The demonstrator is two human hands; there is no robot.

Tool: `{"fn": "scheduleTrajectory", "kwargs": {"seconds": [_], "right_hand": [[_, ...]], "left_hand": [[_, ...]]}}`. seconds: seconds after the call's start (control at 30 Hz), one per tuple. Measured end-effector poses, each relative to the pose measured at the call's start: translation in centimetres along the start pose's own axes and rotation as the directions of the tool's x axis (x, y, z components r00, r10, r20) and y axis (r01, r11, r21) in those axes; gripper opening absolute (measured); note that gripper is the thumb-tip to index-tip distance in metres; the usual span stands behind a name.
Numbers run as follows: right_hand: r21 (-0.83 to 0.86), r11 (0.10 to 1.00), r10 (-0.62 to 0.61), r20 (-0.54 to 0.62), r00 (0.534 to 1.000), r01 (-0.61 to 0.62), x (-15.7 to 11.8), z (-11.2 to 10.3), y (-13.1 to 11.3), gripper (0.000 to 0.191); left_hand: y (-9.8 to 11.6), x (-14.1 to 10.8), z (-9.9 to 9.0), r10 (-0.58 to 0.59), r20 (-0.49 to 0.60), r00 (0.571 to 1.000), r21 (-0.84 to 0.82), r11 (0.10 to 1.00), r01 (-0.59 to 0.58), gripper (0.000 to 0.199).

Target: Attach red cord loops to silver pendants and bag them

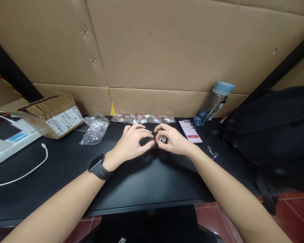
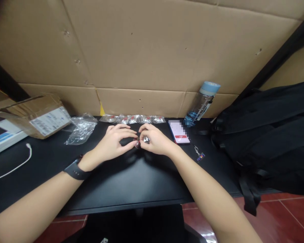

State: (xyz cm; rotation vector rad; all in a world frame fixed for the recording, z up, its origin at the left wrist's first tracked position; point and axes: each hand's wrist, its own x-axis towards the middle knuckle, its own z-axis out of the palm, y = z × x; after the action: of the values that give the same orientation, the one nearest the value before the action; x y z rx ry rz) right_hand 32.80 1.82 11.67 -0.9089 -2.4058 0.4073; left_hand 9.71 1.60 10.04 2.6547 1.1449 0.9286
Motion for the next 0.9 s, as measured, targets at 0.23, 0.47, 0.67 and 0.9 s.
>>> {"fn": "scheduleTrajectory", "kwargs": {"seconds": [0.23, 0.47, 0.67, 0.9], "right_hand": [[0.010, 1.000, -0.006, 0.037, 0.999, 0.005, 0.0, 0.3, -0.2, 0.007], [0.038, 0.999, -0.009, 0.028, 1.000, 0.008, 0.1, 0.5, -0.2, 0.008], [0.028, 0.999, -0.022, 0.041, 0.999, 0.021, -0.1, 0.8, 0.2, 0.010], [0.027, 1.000, -0.001, 0.112, 0.994, -0.003, -0.1, 0.1, 0.2, 0.009]], "left_hand": [[0.2, -0.4, 0.4, 0.044, 0.154, 0.987, 0.011, 0.999, -0.047, 0.028], [0.2, -0.5, 1.0, 0.055, 0.197, 0.979, -0.036, 0.998, -0.049, 0.029], [-0.5, -1.2, 2.2, 0.067, 0.224, 0.972, -0.041, 0.997, -0.059, 0.022], [-3.4, -0.3, 0.1, 0.032, 0.214, 0.976, 0.016, 0.999, -0.036, 0.055]]}}
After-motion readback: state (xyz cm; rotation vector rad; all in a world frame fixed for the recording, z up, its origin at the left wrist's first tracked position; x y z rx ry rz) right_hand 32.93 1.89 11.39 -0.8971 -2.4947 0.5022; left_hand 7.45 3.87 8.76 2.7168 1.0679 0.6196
